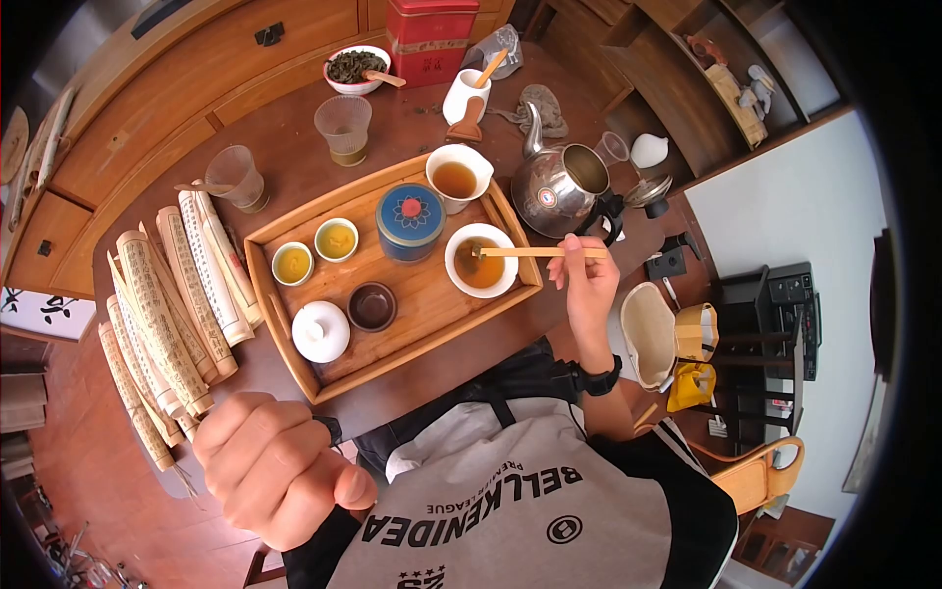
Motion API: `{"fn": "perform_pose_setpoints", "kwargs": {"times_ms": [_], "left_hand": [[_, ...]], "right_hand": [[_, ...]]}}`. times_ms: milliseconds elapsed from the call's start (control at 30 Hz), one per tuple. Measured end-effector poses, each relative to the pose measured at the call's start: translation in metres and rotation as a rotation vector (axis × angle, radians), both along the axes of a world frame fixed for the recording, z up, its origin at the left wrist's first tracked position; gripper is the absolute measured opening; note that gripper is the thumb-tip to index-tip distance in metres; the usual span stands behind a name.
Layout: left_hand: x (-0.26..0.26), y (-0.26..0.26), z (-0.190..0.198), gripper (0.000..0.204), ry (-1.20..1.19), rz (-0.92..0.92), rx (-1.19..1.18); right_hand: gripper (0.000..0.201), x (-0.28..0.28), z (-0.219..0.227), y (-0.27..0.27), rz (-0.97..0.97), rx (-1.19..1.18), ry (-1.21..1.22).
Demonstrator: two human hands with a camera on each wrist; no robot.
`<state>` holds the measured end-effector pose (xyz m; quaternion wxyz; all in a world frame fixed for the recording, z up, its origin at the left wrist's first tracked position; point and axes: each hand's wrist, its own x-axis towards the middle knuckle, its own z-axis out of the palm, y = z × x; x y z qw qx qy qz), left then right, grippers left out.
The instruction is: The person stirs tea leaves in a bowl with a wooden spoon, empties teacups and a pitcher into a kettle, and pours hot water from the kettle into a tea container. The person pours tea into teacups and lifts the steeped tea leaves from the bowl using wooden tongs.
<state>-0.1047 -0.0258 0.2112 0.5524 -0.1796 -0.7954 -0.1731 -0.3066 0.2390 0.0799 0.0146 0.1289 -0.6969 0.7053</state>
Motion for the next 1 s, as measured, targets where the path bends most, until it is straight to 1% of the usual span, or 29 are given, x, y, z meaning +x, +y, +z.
{"fn": "perform_pose_setpoints", "kwargs": {"times_ms": [133,200,233,300,400,600,733,800,933,1000], "left_hand": [[0.001,0.000,0.000,0.053,-0.013,0.001,-0.003],[0.000,0.000,0.000,0.052,-0.008,-0.001,-0.002],[0.000,0.000,0.000,0.052,-0.004,-0.002,0.000],[0.000,0.000,0.000,0.052,-0.006,0.000,-0.001],[0.000,-0.001,0.000,0.052,-0.005,0.001,-0.009],[0.001,-0.002,0.000,0.051,-0.008,-0.012,-0.021],[0.000,-0.002,0.000,0.050,-0.002,-0.012,-0.024],[-0.001,-0.002,0.000,0.050,-0.005,-0.011,-0.026],[-0.001,-0.001,0.001,0.049,-0.016,-0.013,-0.026],[-0.001,-0.001,0.001,0.049,-0.016,-0.016,-0.028]], "right_hand": [[0.016,0.003,0.003,0.000,-0.012,0.014,0.018],[0.015,0.006,0.003,-0.001,-0.034,0.119,0.057],[0.015,0.006,0.001,-0.002,-0.034,0.119,0.057],[0.014,0.006,-0.005,-0.003,0.002,0.188,0.128],[0.015,0.010,-0.007,-0.005,0.025,0.221,0.072],[0.015,0.010,-0.011,-0.005,0.109,0.222,0.054],[0.015,0.009,-0.013,-0.005,0.122,0.210,0.029],[0.016,0.009,-0.013,-0.005,0.134,0.155,-0.012],[0.018,0.008,-0.016,-0.005,0.126,0.126,-0.056],[0.019,0.006,-0.019,-0.004,0.136,0.059,-0.075]]}}
